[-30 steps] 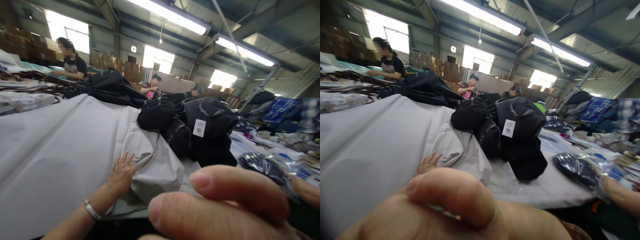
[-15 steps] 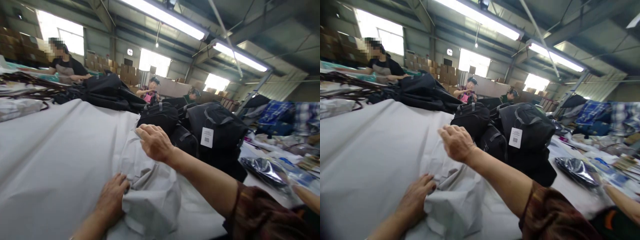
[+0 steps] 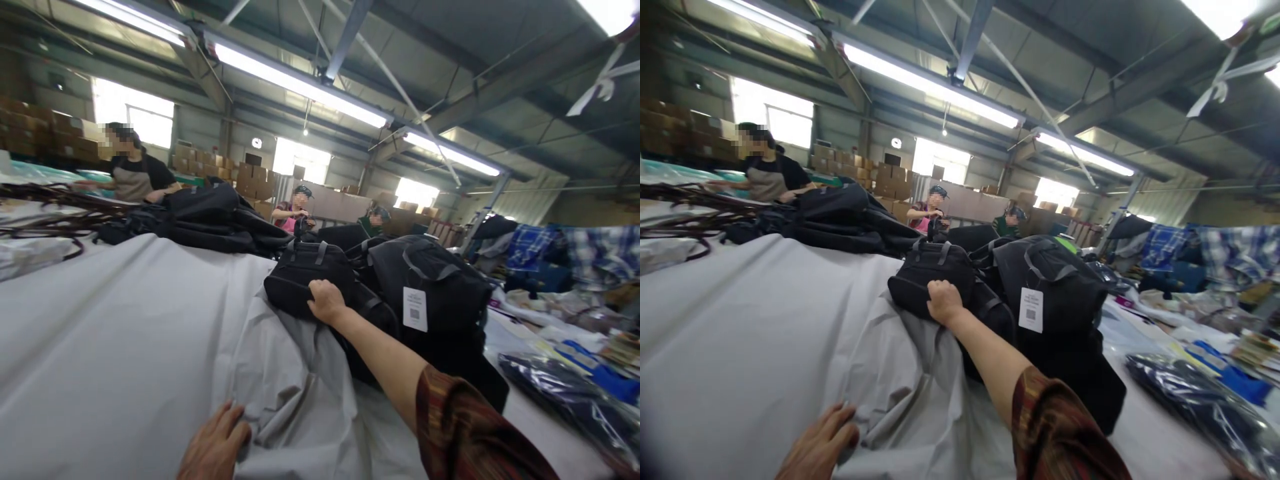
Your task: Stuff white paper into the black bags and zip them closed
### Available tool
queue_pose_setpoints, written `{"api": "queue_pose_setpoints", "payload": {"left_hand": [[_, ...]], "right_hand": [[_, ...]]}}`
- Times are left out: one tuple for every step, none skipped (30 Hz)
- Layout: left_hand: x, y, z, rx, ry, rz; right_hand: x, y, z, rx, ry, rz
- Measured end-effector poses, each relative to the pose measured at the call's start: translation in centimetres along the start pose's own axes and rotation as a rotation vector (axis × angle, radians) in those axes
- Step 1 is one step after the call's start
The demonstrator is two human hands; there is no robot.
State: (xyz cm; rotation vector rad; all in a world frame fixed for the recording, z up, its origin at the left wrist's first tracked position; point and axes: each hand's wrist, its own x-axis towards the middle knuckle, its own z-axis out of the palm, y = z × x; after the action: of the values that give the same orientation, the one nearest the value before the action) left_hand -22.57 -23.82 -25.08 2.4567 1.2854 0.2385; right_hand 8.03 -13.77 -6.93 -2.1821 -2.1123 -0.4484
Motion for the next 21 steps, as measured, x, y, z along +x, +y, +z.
{"api": "queue_pose_setpoints", "payload": {"left_hand": [[0.0,0.0,0.0,-0.002,-0.025,-0.004],[-0.1,0.0,-0.1,-0.002,-0.038,-0.004],[-0.2,0.1,-0.2,-0.002,-0.032,0.0],[-0.4,0.2,-0.3,-0.003,-0.006,0.009],[-0.5,0.3,-0.4,-0.008,0.03,0.02],[-0.7,0.4,-0.6,-0.018,0.057,0.03],[-0.8,0.6,-0.7,-0.031,0.065,0.034],[-1.0,0.7,-0.8,-0.045,0.063,0.035],[-1.1,0.8,-0.8,-0.058,0.06,0.036],[-1.1,1.0,-0.9,-0.068,0.06,0.036],[-1.2,1.1,-1.0,-0.074,0.067,0.036],[-1.3,1.2,-1.0,-0.078,0.08,0.037],[-1.3,1.4,-1.1,-0.08,0.093,0.041],[-1.4,1.5,-1.3,-0.082,0.101,0.043],[-1.6,1.6,-1.4,-0.083,0.106,0.046],[-1.7,1.8,-1.6,-0.083,0.108,0.049],[-1.8,1.9,-1.9,-0.082,0.109,0.052],[-1.9,2.0,-2.1,-0.081,0.109,0.052],[-2.0,2.1,-2.3,-0.077,0.106,0.05],[-2.1,2.2,-2.5,-0.073,0.101,0.046],[-2.2,2.2,-2.6,-0.067,0.094,0.041]], "right_hand": [[-1.6,-1.1,0.6,-0.008,-0.014,-0.071],[-3.3,-2.2,1.2,-0.015,-0.03,-0.132],[-5.1,-3.1,1.8,-0.022,-0.046,-0.184],[-6.9,-4.0,2.2,-0.028,-0.061,-0.229],[-8.7,-4.7,2.5,-0.033,-0.073,-0.266],[-10.4,-5.3,2.5,-0.035,-0.083,-0.3],[-11.9,-5.9,2.3,-0.035,-0.091,-0.33],[-13.2,-6.3,1.7,-0.034,-0.103,-0.358],[-14.3,-6.5,0.9,-0.025,-0.097,-0.387],[-15.0,-6.6,-0.3,0.0,-0.057,-0.427],[-15.4,-6.5,-1.6,0.036,0.023,-0.465],[-15.4,-6.1,-3.0,0.082,0.143,-0.479],[-14.9,-5.4,-4.4,0.132,0.284,-0.452],[-14.1,-4.6,-5.6,0.188,0.413,-0.377],[-13.1,-3.5,-6.6,0.242,0.492,-0.229],[-12.0,-2.3,-7.2,0.298,0.474,-0.055],[-10.9,-1.0,-7.4,0.369,0.379,0.124],[-10.0,0.0,-7.4,0.439,0.24,0.244],[-9.4,0.8,-7.0,0.477,0.147,0.275],[-9.1,1.3,-6.5,0.505,0.078,0.269],[-9.1,1.4,-5.8,0.52,0.043,0.233]]}}
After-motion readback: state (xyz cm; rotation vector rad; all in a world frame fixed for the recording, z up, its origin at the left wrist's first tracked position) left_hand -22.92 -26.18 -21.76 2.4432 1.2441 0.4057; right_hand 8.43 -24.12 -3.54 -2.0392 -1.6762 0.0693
